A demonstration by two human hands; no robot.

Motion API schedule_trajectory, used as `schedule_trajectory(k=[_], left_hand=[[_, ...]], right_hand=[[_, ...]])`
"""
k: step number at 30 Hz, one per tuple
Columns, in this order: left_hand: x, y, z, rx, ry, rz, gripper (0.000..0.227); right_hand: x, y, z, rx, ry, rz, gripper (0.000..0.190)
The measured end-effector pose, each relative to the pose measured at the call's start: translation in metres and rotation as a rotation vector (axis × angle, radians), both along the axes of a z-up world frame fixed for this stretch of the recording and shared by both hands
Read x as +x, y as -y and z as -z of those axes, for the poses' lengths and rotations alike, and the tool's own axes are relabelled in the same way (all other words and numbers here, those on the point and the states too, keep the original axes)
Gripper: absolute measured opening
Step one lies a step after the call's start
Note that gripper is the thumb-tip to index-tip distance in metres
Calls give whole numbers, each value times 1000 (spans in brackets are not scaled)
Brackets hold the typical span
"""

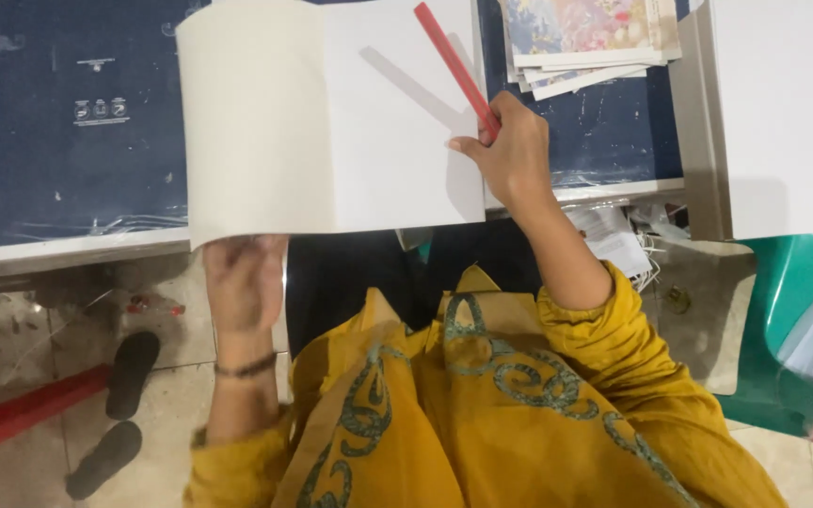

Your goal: The person assembles books by inserting a stack of white paper into a decorative cover. They repeatedly pick up a cover, open it, place the paper inside, and then close the book before moving it aside.

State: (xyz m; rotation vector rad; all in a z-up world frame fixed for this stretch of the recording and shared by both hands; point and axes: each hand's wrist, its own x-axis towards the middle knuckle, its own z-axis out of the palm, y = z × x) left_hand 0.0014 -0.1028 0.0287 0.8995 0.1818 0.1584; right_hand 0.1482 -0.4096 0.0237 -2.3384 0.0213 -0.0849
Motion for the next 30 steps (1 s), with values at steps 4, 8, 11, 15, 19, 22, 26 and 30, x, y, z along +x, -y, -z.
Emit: schedule_trajectory(k=[4,8,11,15,19,22,26,30], left_hand=[[55,33,-3,665,99,74,39],[81,80,9,1490,183,185,14],[74,96,-20,1767,111,429,56],[74,99,-18,1841,127,433,62],[75,98,-17,1896,160,431,63],[76,96,-14,1903,168,436,62],[73,94,-6,1894,334,303,70],[28,123,5,1561,354,491,74]], right_hand=[[17,0,26,-3,22,-62,27],[14,30,43,-52,144,-86,25],[-22,20,-18,4,91,-214,44],[-46,15,-21,-211,57,-345,67],[-48,14,-21,-337,19,-365,63],[-43,18,-14,-325,18,-370,62],[-18,55,25,20,192,-427,33],[7,66,19,-273,268,-272,32]])
